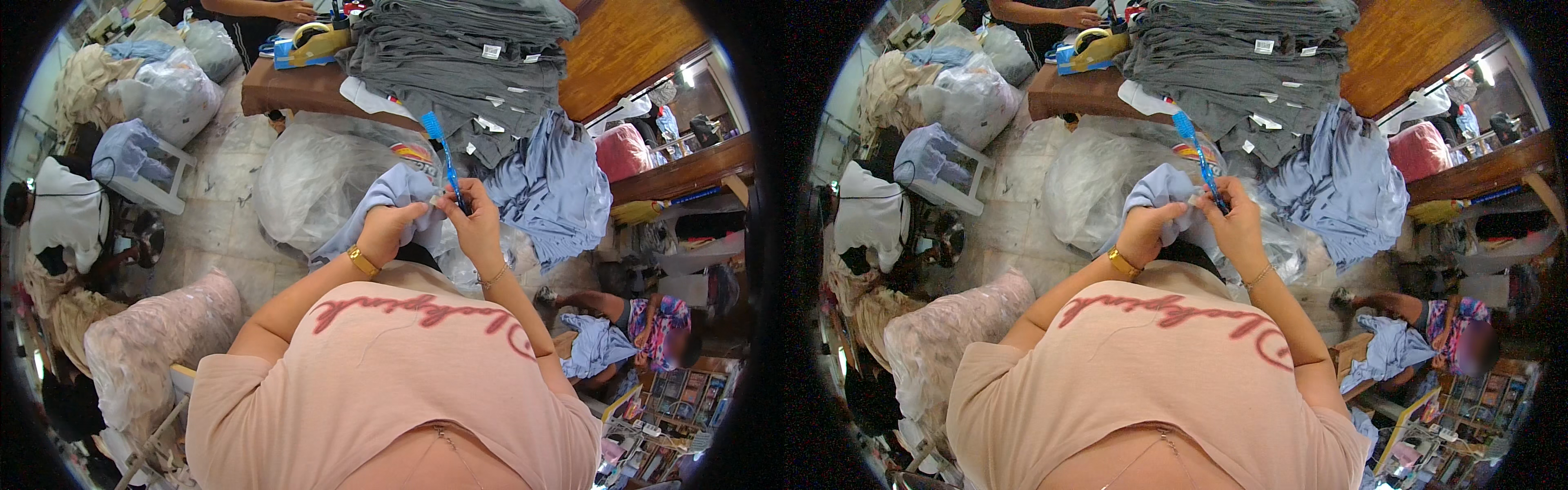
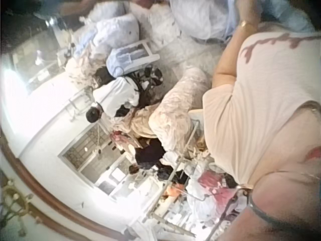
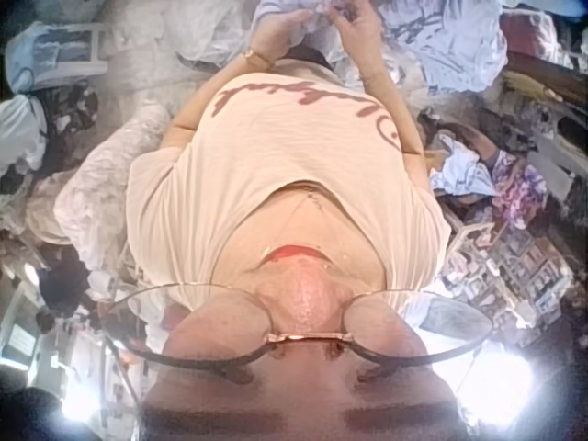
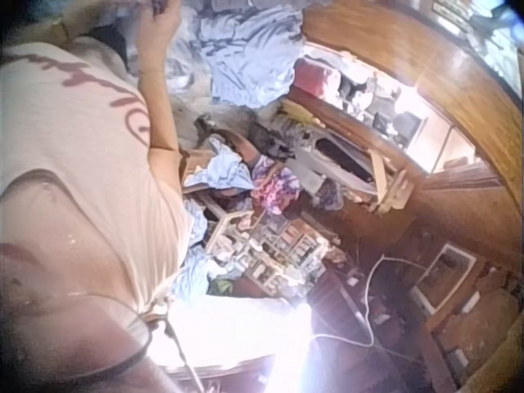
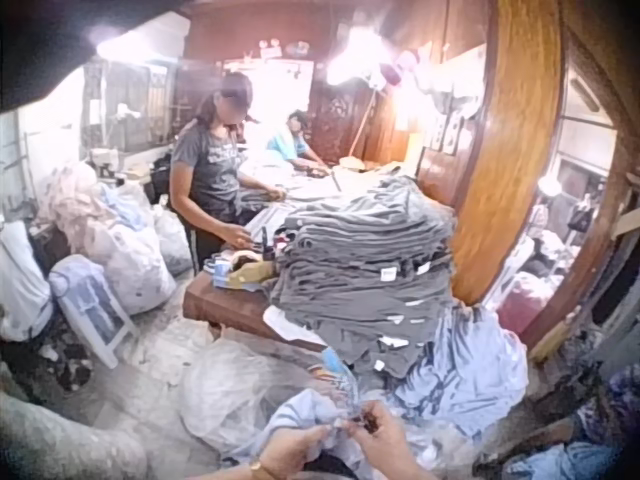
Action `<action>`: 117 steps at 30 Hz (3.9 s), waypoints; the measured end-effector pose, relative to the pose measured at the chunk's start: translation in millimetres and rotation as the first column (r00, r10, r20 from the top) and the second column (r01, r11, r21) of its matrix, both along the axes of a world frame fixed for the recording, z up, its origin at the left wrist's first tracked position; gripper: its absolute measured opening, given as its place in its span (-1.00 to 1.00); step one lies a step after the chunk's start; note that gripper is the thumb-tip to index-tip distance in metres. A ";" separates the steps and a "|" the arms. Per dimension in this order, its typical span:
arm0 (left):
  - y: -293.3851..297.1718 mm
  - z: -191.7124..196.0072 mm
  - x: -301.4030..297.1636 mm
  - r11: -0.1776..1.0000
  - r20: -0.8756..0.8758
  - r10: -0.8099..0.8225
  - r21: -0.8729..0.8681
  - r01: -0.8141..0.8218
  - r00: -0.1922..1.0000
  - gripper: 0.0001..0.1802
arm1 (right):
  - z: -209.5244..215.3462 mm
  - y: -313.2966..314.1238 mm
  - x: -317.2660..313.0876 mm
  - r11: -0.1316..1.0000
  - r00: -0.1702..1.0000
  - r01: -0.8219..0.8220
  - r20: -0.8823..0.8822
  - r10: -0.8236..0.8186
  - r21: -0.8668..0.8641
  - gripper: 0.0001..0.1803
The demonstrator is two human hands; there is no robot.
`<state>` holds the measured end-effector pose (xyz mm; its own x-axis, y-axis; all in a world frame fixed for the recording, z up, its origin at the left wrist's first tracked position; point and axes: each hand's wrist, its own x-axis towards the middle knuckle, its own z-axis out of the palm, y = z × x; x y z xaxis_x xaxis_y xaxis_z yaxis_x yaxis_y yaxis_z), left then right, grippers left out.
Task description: The person picks up a light blue shirt, looks at the buttons, and uses a blue plastic tool to trim threads before placing the shirt onto a pile of garments.
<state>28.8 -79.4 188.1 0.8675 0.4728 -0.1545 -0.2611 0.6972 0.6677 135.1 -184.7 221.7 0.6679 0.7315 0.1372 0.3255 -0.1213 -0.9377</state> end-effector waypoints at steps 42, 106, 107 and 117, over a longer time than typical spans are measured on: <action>-11.0 -8.4 2.7 0.989 -0.055 0.096 0.114 -0.090 0.994 -0.83 | -8.4 7.7 4.4 0.985 0.975 -0.046 0.208 0.080 -0.164 -0.71; -0.1 2.8 -4.1 0.958 -0.067 -0.067 -0.285 0.045 0.996 -0.79 | -23.7 -73.8 38.1 0.962 0.934 -0.086 0.315 0.169 -0.259 -0.85; -2.1 3.0 -4.3 0.957 -0.069 -0.046 -0.288 0.024 0.997 -0.80 | -25.7 -80.4 42.6 0.958 0.954 -0.070 0.262 0.146 -0.277 -0.85; -3.6 11.9 -4.4 0.965 -0.060 -0.057 -0.259 0.040 0.997 -0.80 | 1.5 -28.4 10.2 0.989 0.962 -0.072 -0.252 0.103 0.129 -0.61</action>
<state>24.4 -83.0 200.0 0.8720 0.3672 -0.3238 -0.1838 0.8586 0.4786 145.3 -213.2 223.1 0.6258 0.7778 0.0578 0.0755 0.0134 -0.9971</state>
